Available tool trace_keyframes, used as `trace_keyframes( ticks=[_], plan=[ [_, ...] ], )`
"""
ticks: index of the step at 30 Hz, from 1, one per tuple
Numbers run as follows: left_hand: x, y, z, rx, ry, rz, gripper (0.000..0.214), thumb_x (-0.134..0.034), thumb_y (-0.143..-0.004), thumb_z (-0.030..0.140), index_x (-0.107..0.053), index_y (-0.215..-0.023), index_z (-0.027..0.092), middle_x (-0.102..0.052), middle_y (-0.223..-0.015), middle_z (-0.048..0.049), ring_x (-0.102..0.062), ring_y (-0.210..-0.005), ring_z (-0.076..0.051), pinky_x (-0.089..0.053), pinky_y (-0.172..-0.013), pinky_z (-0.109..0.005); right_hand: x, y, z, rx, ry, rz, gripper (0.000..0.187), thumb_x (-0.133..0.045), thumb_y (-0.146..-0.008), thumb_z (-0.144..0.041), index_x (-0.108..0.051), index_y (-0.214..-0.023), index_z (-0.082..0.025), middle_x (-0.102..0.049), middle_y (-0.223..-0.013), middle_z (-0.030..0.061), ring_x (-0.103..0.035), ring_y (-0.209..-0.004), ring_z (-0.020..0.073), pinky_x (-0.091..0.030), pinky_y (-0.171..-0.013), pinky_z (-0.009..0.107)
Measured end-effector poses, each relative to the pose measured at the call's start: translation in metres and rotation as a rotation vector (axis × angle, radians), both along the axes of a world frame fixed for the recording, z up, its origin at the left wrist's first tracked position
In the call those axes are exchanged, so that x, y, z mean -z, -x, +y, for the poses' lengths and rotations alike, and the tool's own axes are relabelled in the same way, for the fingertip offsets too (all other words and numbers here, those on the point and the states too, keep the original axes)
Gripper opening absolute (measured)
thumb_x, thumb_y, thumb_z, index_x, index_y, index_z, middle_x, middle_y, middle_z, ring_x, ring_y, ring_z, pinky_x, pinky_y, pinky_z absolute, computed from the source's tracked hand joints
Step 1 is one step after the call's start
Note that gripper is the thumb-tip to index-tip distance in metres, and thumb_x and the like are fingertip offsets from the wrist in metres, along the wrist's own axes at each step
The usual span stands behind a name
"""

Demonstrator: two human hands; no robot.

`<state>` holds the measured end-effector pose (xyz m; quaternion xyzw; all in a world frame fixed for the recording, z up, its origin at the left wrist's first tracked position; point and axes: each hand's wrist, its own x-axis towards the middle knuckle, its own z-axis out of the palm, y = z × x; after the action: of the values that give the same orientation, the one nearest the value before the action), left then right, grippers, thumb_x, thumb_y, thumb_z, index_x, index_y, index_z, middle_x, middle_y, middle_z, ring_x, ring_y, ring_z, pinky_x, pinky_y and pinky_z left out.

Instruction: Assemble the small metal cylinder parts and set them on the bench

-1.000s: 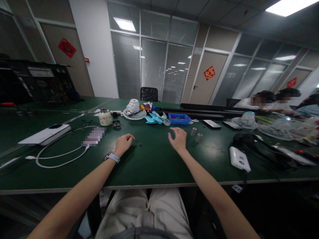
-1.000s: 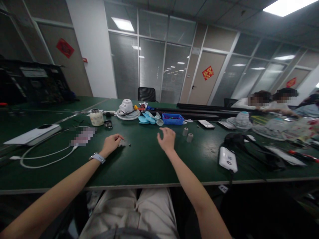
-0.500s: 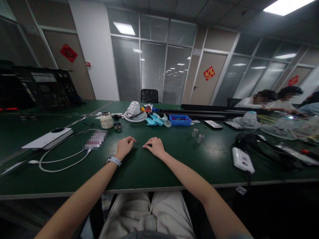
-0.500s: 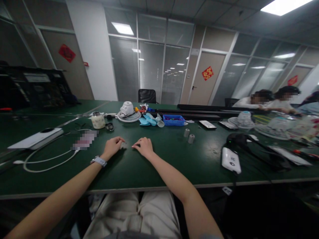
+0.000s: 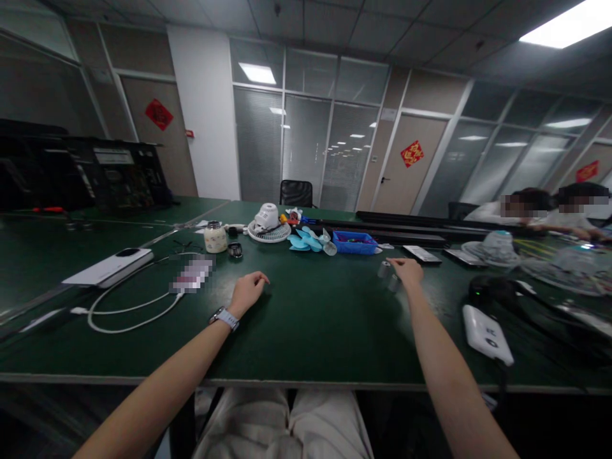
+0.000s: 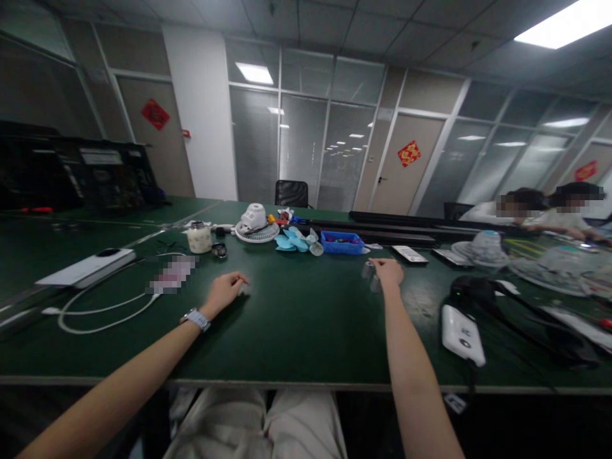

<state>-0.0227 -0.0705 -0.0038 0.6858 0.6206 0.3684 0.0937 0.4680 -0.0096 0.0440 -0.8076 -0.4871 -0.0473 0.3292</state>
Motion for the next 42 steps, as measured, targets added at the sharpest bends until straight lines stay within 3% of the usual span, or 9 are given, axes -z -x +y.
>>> trace_keyframes(
  ticks=[5,12,17,27,31,33,37,39,42],
  plan=[
    [0.0,0.0,-0.001,0.003,0.012,-0.005,0.029,-0.043,-0.081,0.028,-0.071,-0.082,0.021,-0.065,-0.065,-0.0006,-0.057,-0.059,-0.016,-0.034,-0.056,-0.024,0.012,-0.006,0.006,-0.019,-0.032,0.078,0.038,-0.061,-0.079,-0.054,-0.076,-0.099,-0.026,-0.073,-0.096,0.0103,-0.067,-0.083,0.026,-0.049,-0.067,0.031],
    [-0.002,-0.001,-0.003,-0.004,0.019,-0.001,0.029,-0.043,-0.081,0.027,-0.071,-0.082,0.02,-0.065,-0.064,-0.001,-0.057,-0.059,-0.016,-0.034,-0.057,-0.025,0.006,-0.008,0.014,-0.073,0.068,0.079,0.039,-0.062,-0.078,-0.056,-0.076,-0.1,-0.028,-0.071,-0.102,0.0111,-0.066,-0.089,0.0273,-0.05,-0.071,0.032],
    [-0.001,0.0,-0.002,-0.001,0.01,-0.001,0.028,-0.043,-0.081,0.027,-0.071,-0.081,0.02,-0.066,-0.065,-0.001,-0.057,-0.06,-0.016,-0.034,-0.057,-0.024,0.004,-0.012,0.019,-0.059,0.11,0.071,0.041,-0.062,-0.077,-0.058,-0.076,-0.098,-0.026,-0.072,-0.097,0.0123,-0.067,-0.082,0.0257,-0.05,-0.068,0.031],
    [-0.004,-0.001,-0.005,-0.008,0.019,0.011,0.028,-0.044,-0.081,0.027,-0.071,-0.081,0.02,-0.069,-0.07,-0.0018,-0.059,-0.064,-0.017,-0.036,-0.059,-0.025,0.007,-0.016,0.026,-0.121,0.077,0.003,0.038,-0.066,-0.072,-0.055,-0.078,-0.091,-0.024,-0.073,-0.089,0.0116,-0.067,-0.073,0.0232,-0.049,-0.062,0.029],
    [-0.005,-0.002,-0.006,-0.01,0.037,0.018,0.029,-0.044,-0.081,0.027,-0.071,-0.082,0.02,-0.068,-0.068,-0.0014,-0.059,-0.062,-0.016,-0.036,-0.058,-0.025,0.007,-0.029,0.035,-0.207,0.089,0.111,0.039,-0.071,-0.067,-0.053,-0.077,-0.089,-0.021,-0.073,-0.084,0.0094,-0.066,-0.072,0.0208,-0.049,-0.063,0.028],
    [-0.005,-0.002,-0.005,-0.007,0.04,0.015,0.029,-0.044,-0.081,0.027,-0.072,-0.083,0.02,-0.068,-0.067,-0.0014,-0.058,-0.062,-0.016,-0.036,-0.058,-0.025,0.005,-0.039,0.041,-0.254,0.112,0.205,0.041,-0.065,-0.074,-0.052,-0.076,-0.094,-0.018,-0.073,-0.084,0.0097,-0.066,-0.07,0.0186,-0.049,-0.063,0.027],
    [-0.002,0.0,-0.005,-0.014,0.024,0.01,0.029,-0.044,-0.081,0.027,-0.072,-0.083,0.02,-0.066,-0.065,-0.0015,-0.057,-0.061,-0.016,-0.035,-0.058,-0.025,0.004,-0.056,0.054,-0.253,0.136,0.281,0.034,-0.055,-0.084,-0.039,-0.074,-0.093,-0.012,-0.072,-0.089,0.0147,-0.066,-0.068,0.0182,-0.05,-0.063,0.028],
    [0.0,0.001,-0.005,-0.018,0.018,0.004,0.028,-0.044,-0.081,0.026,-0.072,-0.082,0.02,-0.067,-0.067,-0.0019,-0.057,-0.062,-0.016,-0.035,-0.059,-0.025,0.01,-0.059,0.062,-0.297,0.143,0.248,0.021,-0.066,-0.074,-0.027,-0.075,-0.089,-0.014,-0.073,-0.089,0.0124,-0.066,-0.072,0.0195,-0.05,-0.066,0.029],
    [0.0,0.001,-0.004,-0.015,0.027,-0.008,0.028,-0.045,-0.081,0.025,-0.072,-0.081,0.02,-0.067,-0.067,-0.0017,-0.057,-0.062,-0.016,-0.036,-0.06,-0.025,0.027,-0.059,0.075,-0.407,0.069,0.145,0.032,-0.067,-0.06,-0.013,-0.076,-0.09,-0.02,-0.074,-0.083,0.0061,-0.066,-0.069,0.0195,-0.051,-0.064,0.028]
  ],
)
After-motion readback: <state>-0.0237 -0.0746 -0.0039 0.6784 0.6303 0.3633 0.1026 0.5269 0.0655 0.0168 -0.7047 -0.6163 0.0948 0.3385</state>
